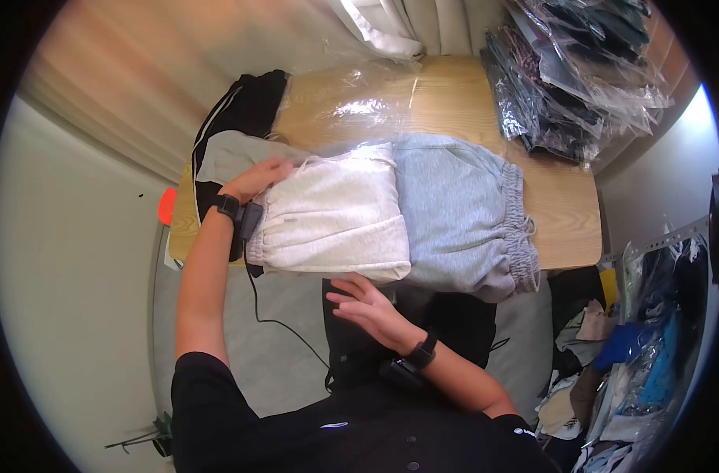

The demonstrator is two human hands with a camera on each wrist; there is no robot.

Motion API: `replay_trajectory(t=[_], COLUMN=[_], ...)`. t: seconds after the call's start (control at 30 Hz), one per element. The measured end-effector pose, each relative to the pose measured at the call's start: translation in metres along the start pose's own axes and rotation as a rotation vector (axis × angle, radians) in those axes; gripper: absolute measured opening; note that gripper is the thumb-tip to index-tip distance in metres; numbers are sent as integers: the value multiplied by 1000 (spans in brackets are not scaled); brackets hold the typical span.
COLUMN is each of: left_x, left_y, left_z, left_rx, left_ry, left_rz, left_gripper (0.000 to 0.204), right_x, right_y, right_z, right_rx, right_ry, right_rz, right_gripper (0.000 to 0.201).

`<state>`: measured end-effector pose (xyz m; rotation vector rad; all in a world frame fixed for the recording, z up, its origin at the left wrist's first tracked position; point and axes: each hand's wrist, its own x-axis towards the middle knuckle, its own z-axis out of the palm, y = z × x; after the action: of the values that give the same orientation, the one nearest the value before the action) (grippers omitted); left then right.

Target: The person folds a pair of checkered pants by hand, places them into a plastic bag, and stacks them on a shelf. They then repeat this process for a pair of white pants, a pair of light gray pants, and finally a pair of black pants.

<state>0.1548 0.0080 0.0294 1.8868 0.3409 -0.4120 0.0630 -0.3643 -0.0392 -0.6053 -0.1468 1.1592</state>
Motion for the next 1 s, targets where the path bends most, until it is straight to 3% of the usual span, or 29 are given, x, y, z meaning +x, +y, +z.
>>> replay_trajectory(t=[0.1, 0.23, 0.3, 0.4, 0.47, 0.6, 0.7, 0.83, 0.93, 0.97, 1.0], left_x=[-10, 10, 21, 0, -3, -7, -14, -21, -27, -33, -39], left_y=[35, 25, 17, 67, 62, 67, 67, 62, 51, 52, 53], left_z=[22, 16, 11, 35, 35, 33, 34, 35, 46, 59, 74], left_rx=[511, 509, 584, 574, 474, 508, 344, 90, -237, -382, -527], left_ry=[2, -55, -70, -71, -60, -37, -70, -81, -88, -95, -102], left_rz=[-68, -156, -148, -371, -329, -308, -203, -267, -347, -379, -409], left_gripper=[88, 89, 86, 82, 77, 74, 72, 69, 63, 61, 59], right_x=[15, 18, 16, 14, 13, 15, 14, 24, 28, 30, 26], right_y=[10, 20, 21, 19, 14, 16, 15, -3, -20, -18, -24], right_z=[1, 4, 2, -2, -2, 3, 15, 6, -11, -17, -16], right_rx=[42, 131, 178, 220, 212, 224, 294, 191, 80, 20, 28], right_ry=[49, 166, 112, 20, -52, 52, 92, 58, 35, 146, 143], right_rz=[49, 197, 119, 17, -41, -88, -136, -179, -393, -483, -537], right_gripper=[64, 64, 62, 63, 68, 64, 67, 51, 52, 58, 62])
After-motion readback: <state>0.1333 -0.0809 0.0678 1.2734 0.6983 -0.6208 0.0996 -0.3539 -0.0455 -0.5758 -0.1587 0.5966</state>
